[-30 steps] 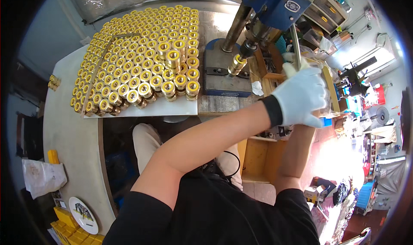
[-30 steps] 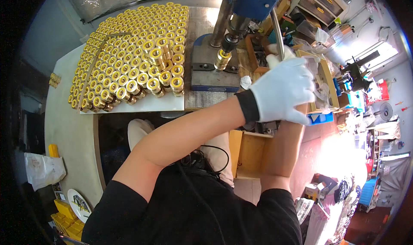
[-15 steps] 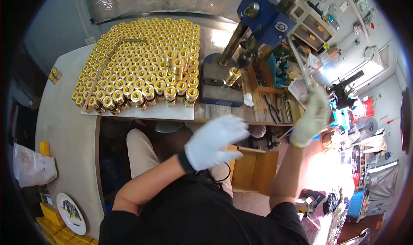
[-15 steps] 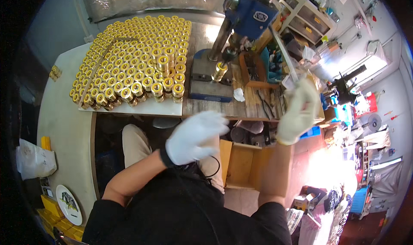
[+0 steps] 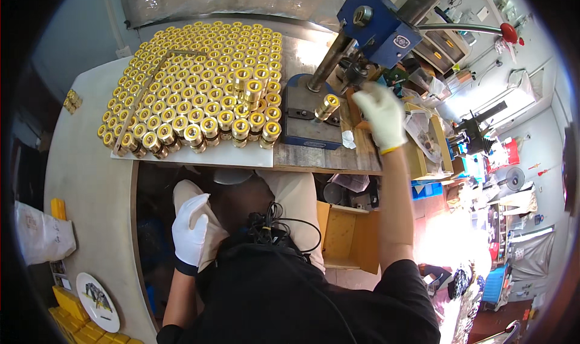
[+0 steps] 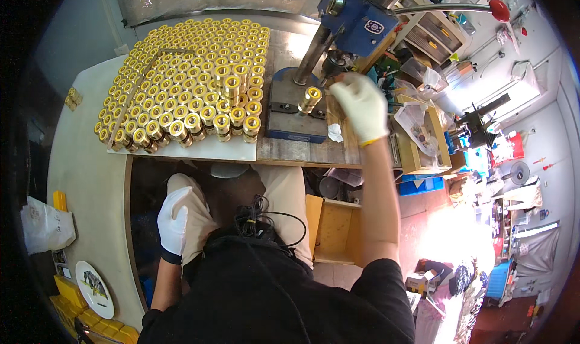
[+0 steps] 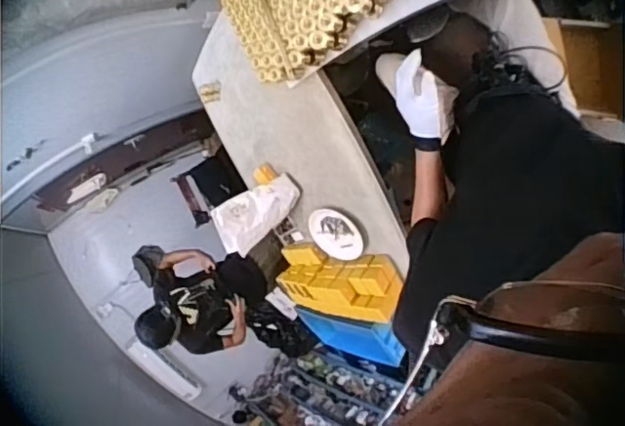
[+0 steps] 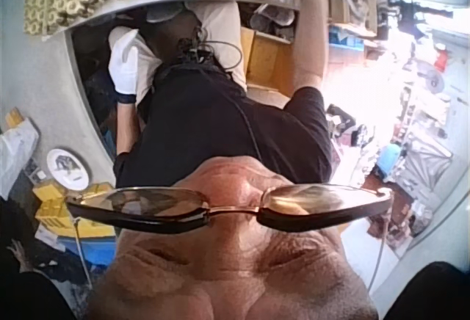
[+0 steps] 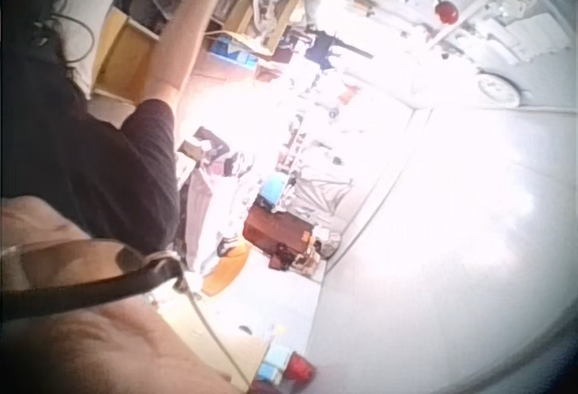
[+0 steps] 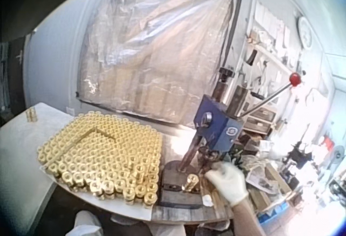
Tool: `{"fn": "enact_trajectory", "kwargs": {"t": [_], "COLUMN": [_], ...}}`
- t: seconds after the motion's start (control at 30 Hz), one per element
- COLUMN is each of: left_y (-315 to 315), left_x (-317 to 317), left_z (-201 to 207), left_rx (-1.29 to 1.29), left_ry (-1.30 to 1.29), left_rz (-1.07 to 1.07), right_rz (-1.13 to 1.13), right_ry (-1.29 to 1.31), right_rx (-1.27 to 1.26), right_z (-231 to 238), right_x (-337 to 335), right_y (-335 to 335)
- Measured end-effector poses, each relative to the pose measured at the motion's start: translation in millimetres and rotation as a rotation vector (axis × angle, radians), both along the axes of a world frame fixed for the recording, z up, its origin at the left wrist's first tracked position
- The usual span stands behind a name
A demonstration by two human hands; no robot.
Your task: Using a manual hand press to assemble or join small metal cylinders.
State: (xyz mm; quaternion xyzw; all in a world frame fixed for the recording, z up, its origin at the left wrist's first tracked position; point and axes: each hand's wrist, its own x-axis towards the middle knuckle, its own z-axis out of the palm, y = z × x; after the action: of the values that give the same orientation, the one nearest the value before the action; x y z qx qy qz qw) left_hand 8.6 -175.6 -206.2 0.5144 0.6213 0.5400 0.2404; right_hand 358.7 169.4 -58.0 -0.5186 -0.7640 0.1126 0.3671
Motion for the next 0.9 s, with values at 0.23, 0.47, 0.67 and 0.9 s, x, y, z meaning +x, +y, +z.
{"fn": "enact_trajectory", "kwargs": {"t": [0.23, 0.47, 0.67, 0.9], "left_y": [16.3, 28.3, 24.2, 27.9], "left_x": [3.3, 27.1, 17.4, 14.9], "left_z": [10.6, 3.4, -0.9, 4.5], "left_rx": [0.019, 0.027, -0.041, -0.098], "left_ry": [-0.014, -0.034, 0.011, -0.044], "left_rz": [-0.086, -0.125, -0.134, -0.112], "right_rz": [-0.061, -0.106, -0.156, -0.124], "right_ry": [0.028, 0.249, 0.253, 0.380], "right_rx": [-0.138, -0.093, -0.090, -0.066], "right_z": [-58.2, -80.3, -73.2, -75.9], "right_x": [-48.7, -50.6, -56.3, -58.3], "right_y": [4.0, 0.1, 1.8, -17.3]}}
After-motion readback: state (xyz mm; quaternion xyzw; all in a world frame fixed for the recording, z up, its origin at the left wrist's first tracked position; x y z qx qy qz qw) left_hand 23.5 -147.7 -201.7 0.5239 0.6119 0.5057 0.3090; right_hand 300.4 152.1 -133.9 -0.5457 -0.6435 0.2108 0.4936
